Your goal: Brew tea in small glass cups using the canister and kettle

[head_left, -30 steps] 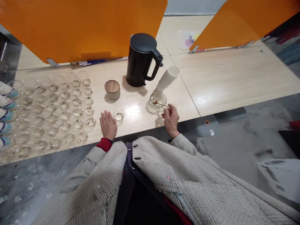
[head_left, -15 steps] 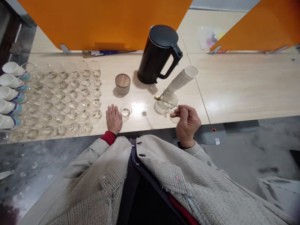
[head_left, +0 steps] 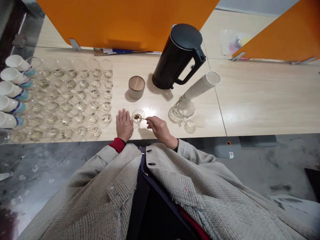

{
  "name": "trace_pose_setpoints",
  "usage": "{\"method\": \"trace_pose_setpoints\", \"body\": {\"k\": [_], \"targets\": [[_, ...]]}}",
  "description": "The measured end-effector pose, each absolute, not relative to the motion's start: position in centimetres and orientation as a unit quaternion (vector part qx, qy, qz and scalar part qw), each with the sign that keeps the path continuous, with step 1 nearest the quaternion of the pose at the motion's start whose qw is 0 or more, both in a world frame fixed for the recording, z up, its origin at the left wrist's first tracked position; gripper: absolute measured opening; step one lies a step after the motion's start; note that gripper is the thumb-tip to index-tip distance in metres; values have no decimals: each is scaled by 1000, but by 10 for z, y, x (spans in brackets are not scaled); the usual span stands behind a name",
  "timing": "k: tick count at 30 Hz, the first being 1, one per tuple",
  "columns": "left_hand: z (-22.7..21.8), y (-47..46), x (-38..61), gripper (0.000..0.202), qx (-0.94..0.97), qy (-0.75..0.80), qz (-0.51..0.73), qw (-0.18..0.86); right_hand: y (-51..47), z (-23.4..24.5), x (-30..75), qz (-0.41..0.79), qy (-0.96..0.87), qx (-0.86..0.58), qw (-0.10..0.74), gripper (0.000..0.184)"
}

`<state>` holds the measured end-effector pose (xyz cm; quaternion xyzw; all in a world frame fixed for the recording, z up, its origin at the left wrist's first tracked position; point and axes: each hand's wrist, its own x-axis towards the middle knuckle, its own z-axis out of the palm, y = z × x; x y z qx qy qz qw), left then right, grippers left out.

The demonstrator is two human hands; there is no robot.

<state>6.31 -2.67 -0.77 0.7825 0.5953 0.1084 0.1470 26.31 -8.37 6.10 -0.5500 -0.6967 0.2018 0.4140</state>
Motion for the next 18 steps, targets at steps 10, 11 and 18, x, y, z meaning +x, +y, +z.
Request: {"method": "trace_pose_setpoints", "body": {"k": [10, 11, 18], "targets": [[-7, -27, 64, 64, 780, 597, 105, 156, -86, 62, 264, 209, -709, -546, 394, 32], [-7, -27, 64, 64, 780, 598, 105, 156, -86, 62, 264, 207, -710, -549, 390, 31], [-6, -27, 64, 64, 778, 600, 104, 156, -88, 68, 266, 162, -727, -568, 350, 25]]}}
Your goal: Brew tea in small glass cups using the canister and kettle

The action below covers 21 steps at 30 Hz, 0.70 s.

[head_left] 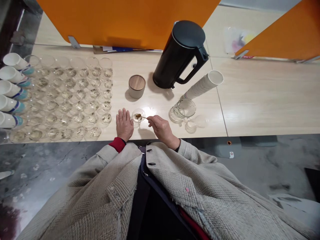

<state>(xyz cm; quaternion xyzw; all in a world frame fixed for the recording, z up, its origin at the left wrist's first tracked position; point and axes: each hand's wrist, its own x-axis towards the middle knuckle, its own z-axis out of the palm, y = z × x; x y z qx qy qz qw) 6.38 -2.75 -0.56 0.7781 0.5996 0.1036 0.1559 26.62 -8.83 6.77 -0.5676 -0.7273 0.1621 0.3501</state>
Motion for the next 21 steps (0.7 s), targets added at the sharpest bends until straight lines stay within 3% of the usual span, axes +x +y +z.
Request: {"method": "trace_pose_setpoints", "body": {"k": [21], "targets": [[-6, -28, 62, 64, 778, 594, 122, 166, -92, 76, 259, 168, -717, -582, 345, 23]]}}
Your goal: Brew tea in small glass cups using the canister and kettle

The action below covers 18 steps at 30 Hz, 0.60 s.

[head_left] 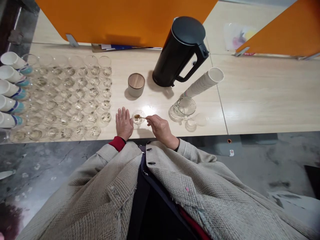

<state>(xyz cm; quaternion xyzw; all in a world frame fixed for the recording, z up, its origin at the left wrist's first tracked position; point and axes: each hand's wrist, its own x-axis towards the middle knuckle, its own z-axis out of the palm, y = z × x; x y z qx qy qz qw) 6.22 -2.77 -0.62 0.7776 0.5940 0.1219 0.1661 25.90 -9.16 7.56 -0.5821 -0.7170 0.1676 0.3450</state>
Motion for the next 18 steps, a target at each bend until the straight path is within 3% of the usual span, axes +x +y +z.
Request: {"method": "trace_pose_setpoints", "body": {"k": [12, 18], "targets": [[-6, -28, 61, 66, 780, 590, 121, 170, -93, 87, 259, 173, -732, -584, 305, 22], [-2, -28, 62, 66, 780, 592, 111, 170, -94, 90, 261, 180, -715, -583, 340, 21]]}}
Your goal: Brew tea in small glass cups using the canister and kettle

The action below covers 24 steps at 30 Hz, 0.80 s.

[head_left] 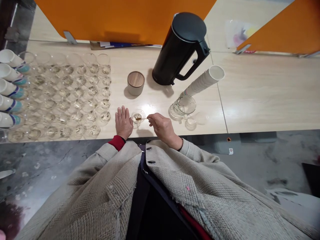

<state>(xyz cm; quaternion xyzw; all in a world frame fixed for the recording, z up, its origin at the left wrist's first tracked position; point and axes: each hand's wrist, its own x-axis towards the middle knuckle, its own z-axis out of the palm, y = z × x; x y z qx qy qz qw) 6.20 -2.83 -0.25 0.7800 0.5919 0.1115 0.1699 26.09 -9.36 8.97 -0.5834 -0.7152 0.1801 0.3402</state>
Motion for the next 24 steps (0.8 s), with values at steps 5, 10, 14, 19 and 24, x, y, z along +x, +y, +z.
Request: {"method": "trace_pose_setpoints", "body": {"k": [5, 10, 14, 19, 24], "targets": [[-4, -28, 61, 66, 781, 589, 121, 169, -94, 88, 260, 183, -719, -585, 329, 20], [-7, -27, 61, 64, 777, 592, 127, 170, -95, 84, 260, 140, -722, -594, 327, 23], [-6, -27, 62, 64, 778, 591, 125, 172, -98, 81, 259, 139, -726, -591, 322, 23], [-4, -28, 62, 66, 778, 594, 113, 173, -97, 82, 259, 150, -722, -584, 340, 24], [-4, -28, 62, 66, 780, 590, 114, 172, -95, 82, 258, 162, -710, -570, 381, 23]]}}
